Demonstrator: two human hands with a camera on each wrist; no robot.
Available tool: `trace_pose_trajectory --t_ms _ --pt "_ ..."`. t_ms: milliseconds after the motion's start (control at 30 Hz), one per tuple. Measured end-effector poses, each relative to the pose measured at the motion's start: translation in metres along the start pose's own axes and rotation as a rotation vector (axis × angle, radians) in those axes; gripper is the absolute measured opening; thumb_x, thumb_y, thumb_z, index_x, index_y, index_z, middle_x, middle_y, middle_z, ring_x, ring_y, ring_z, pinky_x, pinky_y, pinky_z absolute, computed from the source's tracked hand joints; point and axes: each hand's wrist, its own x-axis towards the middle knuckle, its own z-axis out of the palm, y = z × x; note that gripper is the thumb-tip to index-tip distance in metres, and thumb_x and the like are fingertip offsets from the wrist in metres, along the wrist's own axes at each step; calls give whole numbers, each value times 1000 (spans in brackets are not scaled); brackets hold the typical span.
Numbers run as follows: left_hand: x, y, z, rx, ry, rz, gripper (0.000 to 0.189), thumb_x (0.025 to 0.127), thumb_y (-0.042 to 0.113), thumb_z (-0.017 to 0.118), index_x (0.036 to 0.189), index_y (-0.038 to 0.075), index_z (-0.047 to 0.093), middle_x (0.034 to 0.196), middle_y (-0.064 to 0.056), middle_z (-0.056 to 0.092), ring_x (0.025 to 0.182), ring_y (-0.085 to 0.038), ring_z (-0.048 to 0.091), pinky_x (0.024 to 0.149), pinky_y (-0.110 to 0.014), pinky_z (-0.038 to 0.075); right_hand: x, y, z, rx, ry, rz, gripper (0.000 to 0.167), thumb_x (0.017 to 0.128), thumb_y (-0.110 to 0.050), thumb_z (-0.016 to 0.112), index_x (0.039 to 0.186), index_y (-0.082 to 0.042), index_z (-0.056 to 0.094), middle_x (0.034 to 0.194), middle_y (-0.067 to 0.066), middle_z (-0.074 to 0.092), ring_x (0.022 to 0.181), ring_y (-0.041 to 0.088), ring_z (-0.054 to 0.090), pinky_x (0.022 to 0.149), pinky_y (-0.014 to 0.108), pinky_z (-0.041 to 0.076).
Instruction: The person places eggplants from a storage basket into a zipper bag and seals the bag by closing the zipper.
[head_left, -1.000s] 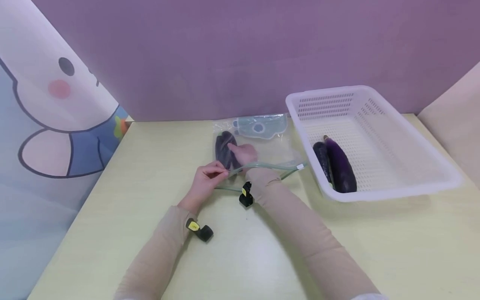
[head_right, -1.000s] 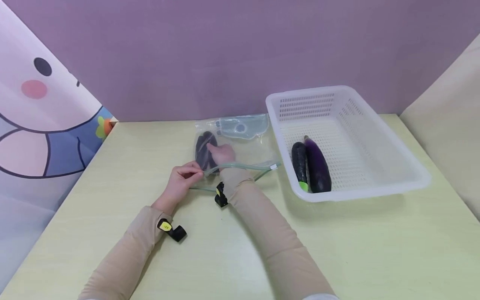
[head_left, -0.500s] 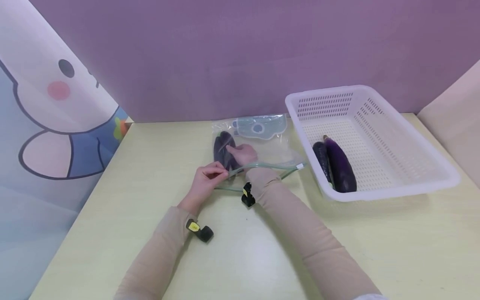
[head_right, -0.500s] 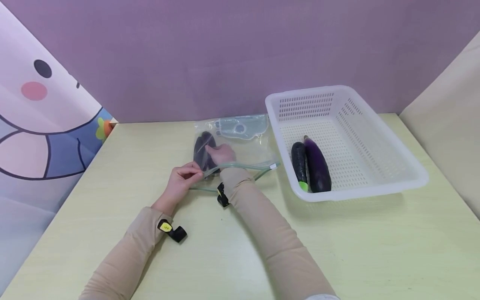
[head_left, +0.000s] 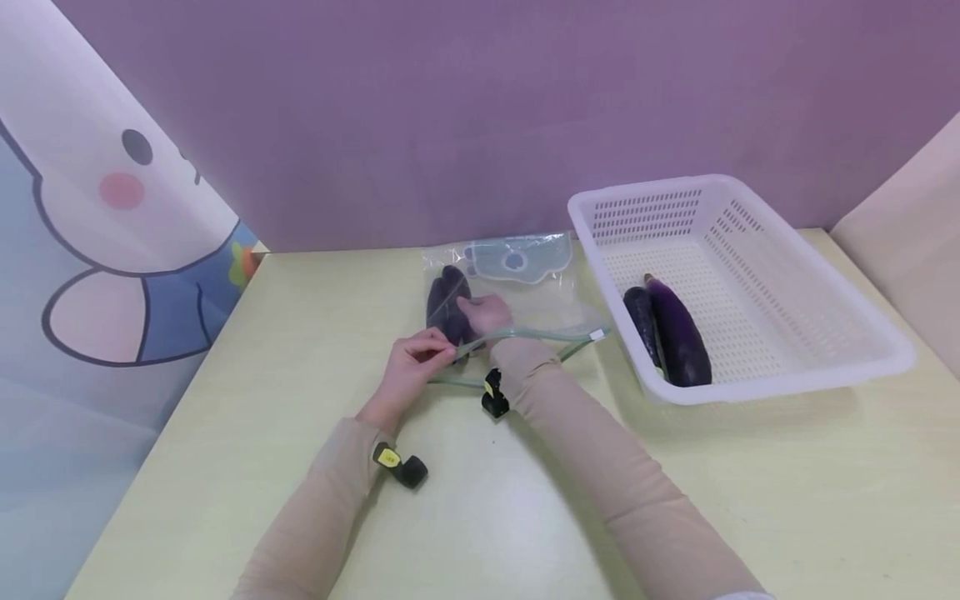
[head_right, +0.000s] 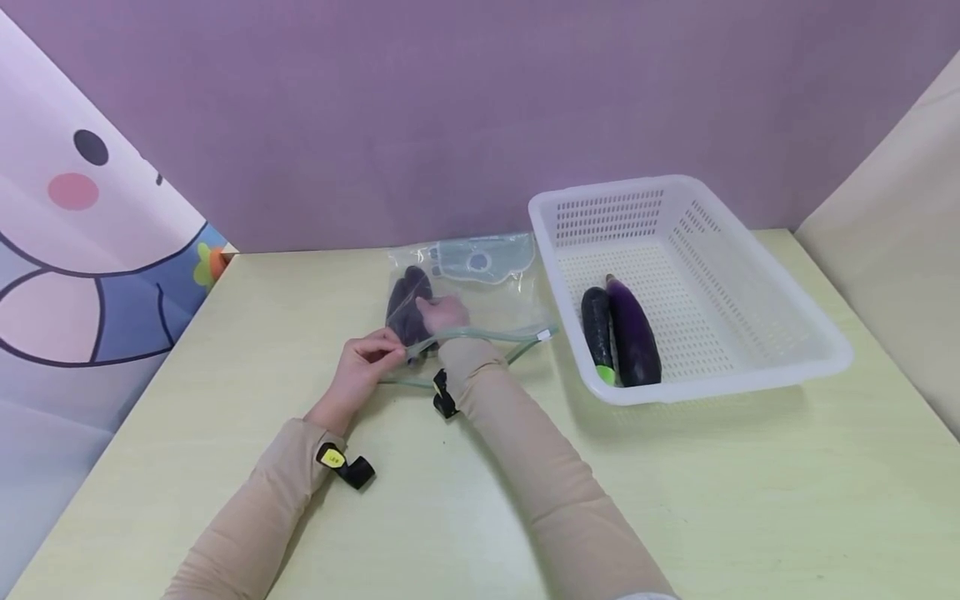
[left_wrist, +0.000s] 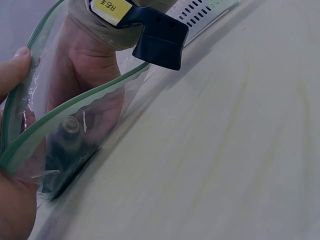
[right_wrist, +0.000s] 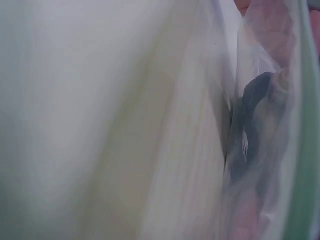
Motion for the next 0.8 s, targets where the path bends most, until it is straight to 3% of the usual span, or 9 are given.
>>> trace_pose_trajectory --t_ms 100,433,600,800 --pt "0 0 1 -1 1 0 17 81 11 74 82 27 74 80 5 63 74 -5 56 67 -14 48 1 1 -1 -2 5 -2 40 96 -34 51 118 -4 64 121 16 64 116 29 58 103 36 41" --pt "0 0 2 19 4 -7 44 81 -12 63 80 32 73 79 10 62 73 -3 55 67 -14 47 7 2 0 104 -60 85 40 90 -26 62 123 -4 60 127 15 60 118 28 56 102 37 42" --pt "0 0 1 11 0 2 29 82 2 69 81 30 73 80 7 63 74 -4 56 67 -14 47 7 3 2 116 -53 87 41 92 -29 60 127 -7 58 130 14 58 119 28 55 103 37 41" --pt "0 -1 0 -6 -9 9 13 80 15 75 82 28 74 80 3 63 75 -5 57 68 -15 48 7 2 2 -20 -11 20 40 95 -34 54 124 -8 60 128 12 59 121 27 55 106 37 39"
